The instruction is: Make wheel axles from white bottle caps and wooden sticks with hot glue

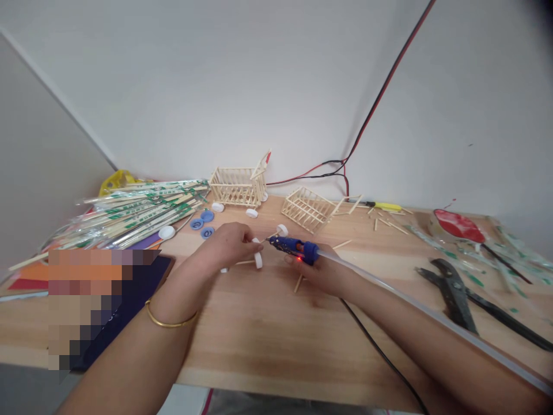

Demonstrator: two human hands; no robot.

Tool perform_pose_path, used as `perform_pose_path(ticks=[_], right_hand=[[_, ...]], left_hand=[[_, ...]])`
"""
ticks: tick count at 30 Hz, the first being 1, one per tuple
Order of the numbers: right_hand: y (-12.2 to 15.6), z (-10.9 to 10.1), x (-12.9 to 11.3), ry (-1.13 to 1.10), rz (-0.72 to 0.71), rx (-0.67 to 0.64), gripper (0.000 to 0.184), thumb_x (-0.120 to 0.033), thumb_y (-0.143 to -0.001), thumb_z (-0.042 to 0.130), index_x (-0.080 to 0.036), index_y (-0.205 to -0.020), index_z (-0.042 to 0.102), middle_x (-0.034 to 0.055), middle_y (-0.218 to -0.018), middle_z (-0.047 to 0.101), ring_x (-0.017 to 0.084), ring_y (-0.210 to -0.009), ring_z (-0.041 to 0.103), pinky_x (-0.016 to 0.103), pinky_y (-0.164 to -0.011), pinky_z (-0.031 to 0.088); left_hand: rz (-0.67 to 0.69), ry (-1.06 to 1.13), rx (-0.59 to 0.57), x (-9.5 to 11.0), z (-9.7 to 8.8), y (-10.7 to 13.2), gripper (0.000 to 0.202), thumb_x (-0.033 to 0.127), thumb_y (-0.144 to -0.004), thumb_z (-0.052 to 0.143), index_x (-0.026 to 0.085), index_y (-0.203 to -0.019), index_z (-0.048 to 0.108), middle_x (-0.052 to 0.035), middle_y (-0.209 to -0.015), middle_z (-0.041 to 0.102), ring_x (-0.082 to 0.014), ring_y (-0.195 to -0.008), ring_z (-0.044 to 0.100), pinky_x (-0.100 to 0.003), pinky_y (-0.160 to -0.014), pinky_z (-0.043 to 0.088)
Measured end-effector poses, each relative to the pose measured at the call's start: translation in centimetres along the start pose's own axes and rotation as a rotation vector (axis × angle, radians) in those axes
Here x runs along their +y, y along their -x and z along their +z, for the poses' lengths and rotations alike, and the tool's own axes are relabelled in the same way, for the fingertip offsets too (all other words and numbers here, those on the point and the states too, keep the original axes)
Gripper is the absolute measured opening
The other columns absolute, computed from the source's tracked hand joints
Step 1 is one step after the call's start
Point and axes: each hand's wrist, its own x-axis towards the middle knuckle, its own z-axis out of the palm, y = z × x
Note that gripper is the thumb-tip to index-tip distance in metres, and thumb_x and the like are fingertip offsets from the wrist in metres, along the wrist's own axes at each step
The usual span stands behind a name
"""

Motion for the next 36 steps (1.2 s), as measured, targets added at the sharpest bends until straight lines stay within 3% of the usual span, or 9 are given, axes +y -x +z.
perform_pose_path(ticks=[15,20,24,28,31,36], right_hand=[[0.3,-0.3,-0.6,0.042,-0.052,-0.009,0.039,-0.042,-0.085,0.052,-0.029,-0.121,0.058,0.002,-0.113,0.067,0.022,-0.1,0.063,0.034,-0.086,0.049],[1.1,-1.3,-0.8,0.174,0.081,-0.048,0.031,-0.048,-0.082,0.052,-0.024,-0.096,0.065,0.0031,-0.09,0.069,0.021,-0.08,0.064,0.03,-0.068,0.049],[3.1,-3.3,-0.6,0.4,0.134,-0.063,0.033,-0.054,-0.079,0.053,-0.021,-0.08,0.058,0.0042,-0.074,0.063,0.02,-0.066,0.059,0.027,-0.055,0.042],[6.3,-6.0,0.8,0.581,0.078,-0.032,0.029,-0.047,-0.079,0.055,-0.02,-0.089,0.055,0.0078,-0.089,0.061,0.02,-0.072,0.06,0.028,-0.061,0.042],[8.5,-8.4,2.7,0.711,0.137,0.027,0.031,-0.046,-0.078,0.054,-0.019,-0.093,0.054,0.009,-0.094,0.058,0.02,-0.069,0.06,0.029,-0.06,0.042],[9.5,-11.8,6.7,0.881,0.28,0.136,0.032,-0.047,-0.074,0.055,-0.017,-0.086,0.053,0.0114,-0.088,0.057,0.023,-0.072,0.059,0.032,-0.062,0.043]], left_hand=[[0.011,-0.001,-0.011,0.1,-0.2,0.2,0.03,0.047,-0.072,0.053,0.02,-0.07,0.065,-0.0026,-0.065,0.064,-0.0148,-0.059,0.055,-0.025,-0.049,0.031],[-0.006,-0.007,-0.018,0.2,-0.3,0.2,0.03,0.047,-0.071,0.054,0.02,-0.07,0.066,-0.003,-0.064,0.064,-0.0152,-0.059,0.056,-0.025,-0.049,0.031],[-0.004,-0.001,-0.031,0.5,-0.6,0.5,0.027,0.045,-0.071,0.054,0.02,-0.067,0.065,-0.0028,-0.065,0.064,-0.0155,-0.06,0.057,-0.025,-0.05,0.032],[-0.028,0.019,-0.039,0.7,-0.8,0.7,0.028,0.046,-0.069,0.055,0.02,-0.069,0.065,-0.0022,-0.066,0.065,-0.0149,-0.059,0.057,-0.024,-0.05,0.032],[-0.023,0.016,-0.04,0.6,-1.1,0.6,0.032,0.05,-0.068,0.057,0.019,-0.069,0.064,-0.0022,-0.067,0.064,-0.015,-0.061,0.056,-0.024,-0.05,0.031],[0.009,0.056,0.118,0.5,-1.6,0.8,0.036,0.051,-0.066,0.059,0.017,-0.079,0.061,-0.0028,-0.075,0.063,-0.0166,-0.068,0.057,-0.025,-0.057,0.037]])
